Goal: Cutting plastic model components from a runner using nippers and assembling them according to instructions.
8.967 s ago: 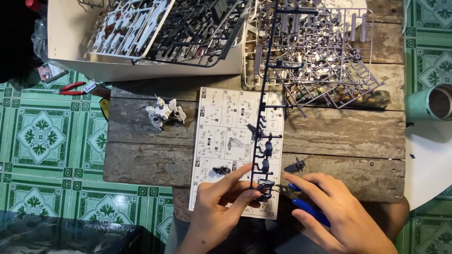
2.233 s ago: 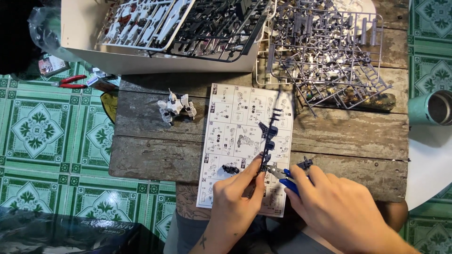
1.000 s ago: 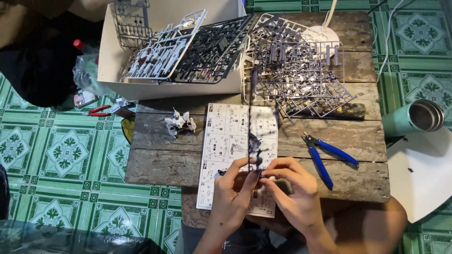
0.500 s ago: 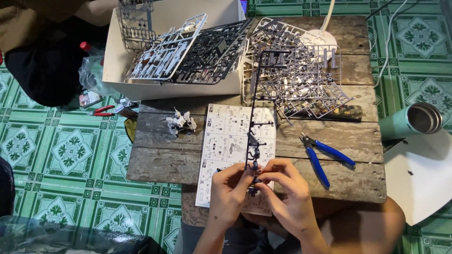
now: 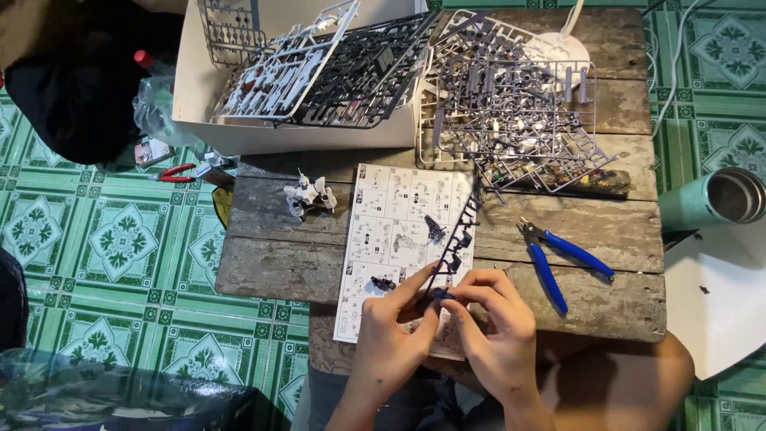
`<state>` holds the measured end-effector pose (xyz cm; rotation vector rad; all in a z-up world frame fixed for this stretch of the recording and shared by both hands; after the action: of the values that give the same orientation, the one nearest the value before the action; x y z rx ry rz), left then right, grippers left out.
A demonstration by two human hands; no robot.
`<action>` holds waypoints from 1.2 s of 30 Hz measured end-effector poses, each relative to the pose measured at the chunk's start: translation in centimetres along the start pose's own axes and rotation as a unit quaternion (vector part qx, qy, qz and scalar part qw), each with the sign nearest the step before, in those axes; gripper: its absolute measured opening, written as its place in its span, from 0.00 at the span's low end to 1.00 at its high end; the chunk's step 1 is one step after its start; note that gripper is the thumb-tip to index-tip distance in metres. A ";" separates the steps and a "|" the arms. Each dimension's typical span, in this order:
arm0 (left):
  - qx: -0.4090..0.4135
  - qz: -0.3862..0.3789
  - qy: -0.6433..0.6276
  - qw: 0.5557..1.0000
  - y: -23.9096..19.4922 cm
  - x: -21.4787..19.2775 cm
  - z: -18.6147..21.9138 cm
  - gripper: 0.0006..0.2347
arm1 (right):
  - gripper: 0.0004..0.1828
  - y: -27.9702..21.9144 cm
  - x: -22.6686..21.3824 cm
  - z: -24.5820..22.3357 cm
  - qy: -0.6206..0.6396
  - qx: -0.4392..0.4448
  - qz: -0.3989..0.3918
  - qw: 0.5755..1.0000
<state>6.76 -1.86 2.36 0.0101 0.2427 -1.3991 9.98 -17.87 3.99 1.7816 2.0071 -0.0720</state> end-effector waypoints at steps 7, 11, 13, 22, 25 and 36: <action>0.098 0.036 0.028 0.994 -0.3 0.2 1.0 0.25 | 0.02 -0.6 0.4 -1.1 -0.066 -0.070 0.025 0.995; 0.116 0.029 0.014 0.993 -0.4 0.2 1.3 0.18 | 0.02 -1.4 0.8 2.4 0.087 0.071 0.003 0.994; 0.141 0.032 0.012 0.989 -0.4 0.0 1.6 0.17 | 0.02 -1.9 1.0 3.5 0.159 0.118 -0.002 0.980; -0.121 -0.105 -0.262 0.952 0.1 0.2 -1.1 0.12 | 0.02 -2.8 0.4 1.1 0.106 0.021 -0.008 0.994; -0.133 -0.161 -0.324 0.923 0.0 0.6 -1.2 0.14 | 0.04 -3.1 0.7 1.9 0.152 0.086 -0.030 0.984; 0.208 0.046 0.075 0.974 -1.7 1.1 0.6 0.13 | 0.05 -3.7 0.9 -1.9 -0.127 -0.074 0.155 0.977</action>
<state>5.34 -3.31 3.01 0.4704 0.0688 -1.3354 5.80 -16.97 4.40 1.8623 1.5030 -0.0488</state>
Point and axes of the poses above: each hand's wrist, its own y-axis towards the middle knuckle, its own x-axis out of the palm, z = x × y, the point moved 7 cm from there along y, towards the middle knuckle, and after that the axes turned 6 degrees about -y, right-handed, at the moved point
